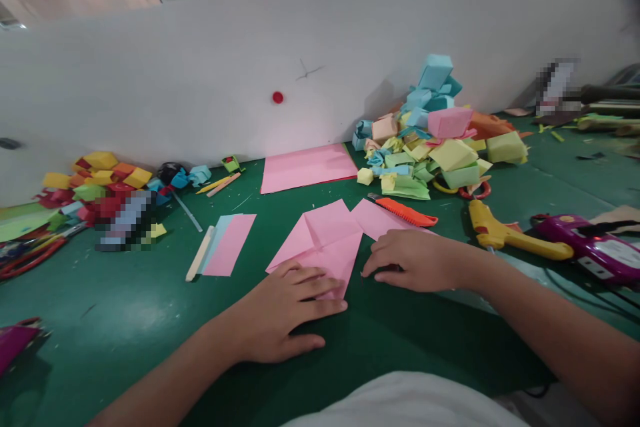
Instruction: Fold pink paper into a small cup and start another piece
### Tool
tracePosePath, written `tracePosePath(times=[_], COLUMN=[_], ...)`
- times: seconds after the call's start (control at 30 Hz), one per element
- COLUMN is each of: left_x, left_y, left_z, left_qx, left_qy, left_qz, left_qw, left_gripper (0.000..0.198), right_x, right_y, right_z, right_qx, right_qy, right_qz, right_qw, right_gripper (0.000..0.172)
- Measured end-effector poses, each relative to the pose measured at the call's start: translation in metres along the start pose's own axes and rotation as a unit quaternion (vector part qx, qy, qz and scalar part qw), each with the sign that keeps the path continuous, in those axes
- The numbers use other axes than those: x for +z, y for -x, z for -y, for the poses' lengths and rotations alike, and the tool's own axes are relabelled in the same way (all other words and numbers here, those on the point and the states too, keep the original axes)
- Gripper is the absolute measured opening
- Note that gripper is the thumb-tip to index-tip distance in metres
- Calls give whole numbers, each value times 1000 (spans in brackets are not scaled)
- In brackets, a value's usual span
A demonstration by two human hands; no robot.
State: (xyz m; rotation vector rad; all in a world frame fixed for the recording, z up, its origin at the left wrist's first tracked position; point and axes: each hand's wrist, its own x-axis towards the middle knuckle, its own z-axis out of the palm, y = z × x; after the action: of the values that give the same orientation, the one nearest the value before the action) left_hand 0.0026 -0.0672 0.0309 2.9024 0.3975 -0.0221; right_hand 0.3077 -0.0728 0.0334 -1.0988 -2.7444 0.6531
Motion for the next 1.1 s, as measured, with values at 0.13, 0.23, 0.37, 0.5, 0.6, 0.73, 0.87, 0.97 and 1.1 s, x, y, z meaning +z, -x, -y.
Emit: tracePosePath(times=[0.13, 0.23, 0.37, 0.5, 0.6, 0.73, 0.87, 0.97, 1.1], left_x=[0, 1, 1, -1, 0, 1, 1, 3, 11], left_y=[0, 1, 1, 0, 1, 2, 3, 1, -5], left_z=[0, 1, 1, 1, 1, 1, 1, -2, -7], left_qx=[-4, -4, -5, -8, -10, -11, -7, -16, -63], left_qy=[-8, 0, 6, -4, -3, -6, -12, 10, 56], left_qz=[17, 3, -3, 14, 20, 13, -3, -52, -170], left_qw=[1000, 1000, 1000, 1000, 1000, 1000, 1000, 998, 982], left_gripper=[54, 54, 53, 53, 54, 51, 45, 40, 34], right_x=[2, 4, 5, 10, 13, 12, 9, 10, 15], right_y=[-2, -5, -9, -13, -15, -14, -13, -12, -12], right_z=[-2, -2, 4, 7, 6, 7, 8, 8, 11], right_qx=[20, 37, 27, 1, -2, -11, 3, 7, 15], right_qy=[7, 19, 34, 54, 77, 70, 32, 4, -51], right_qz=[-21, -35, -36, -38, -42, -26, -22, -28, -59], right_qw=[1000, 999, 998, 998, 996, 997, 999, 1000, 997], right_gripper=[26, 29, 28, 22, 22, 21, 16, 12, 9])
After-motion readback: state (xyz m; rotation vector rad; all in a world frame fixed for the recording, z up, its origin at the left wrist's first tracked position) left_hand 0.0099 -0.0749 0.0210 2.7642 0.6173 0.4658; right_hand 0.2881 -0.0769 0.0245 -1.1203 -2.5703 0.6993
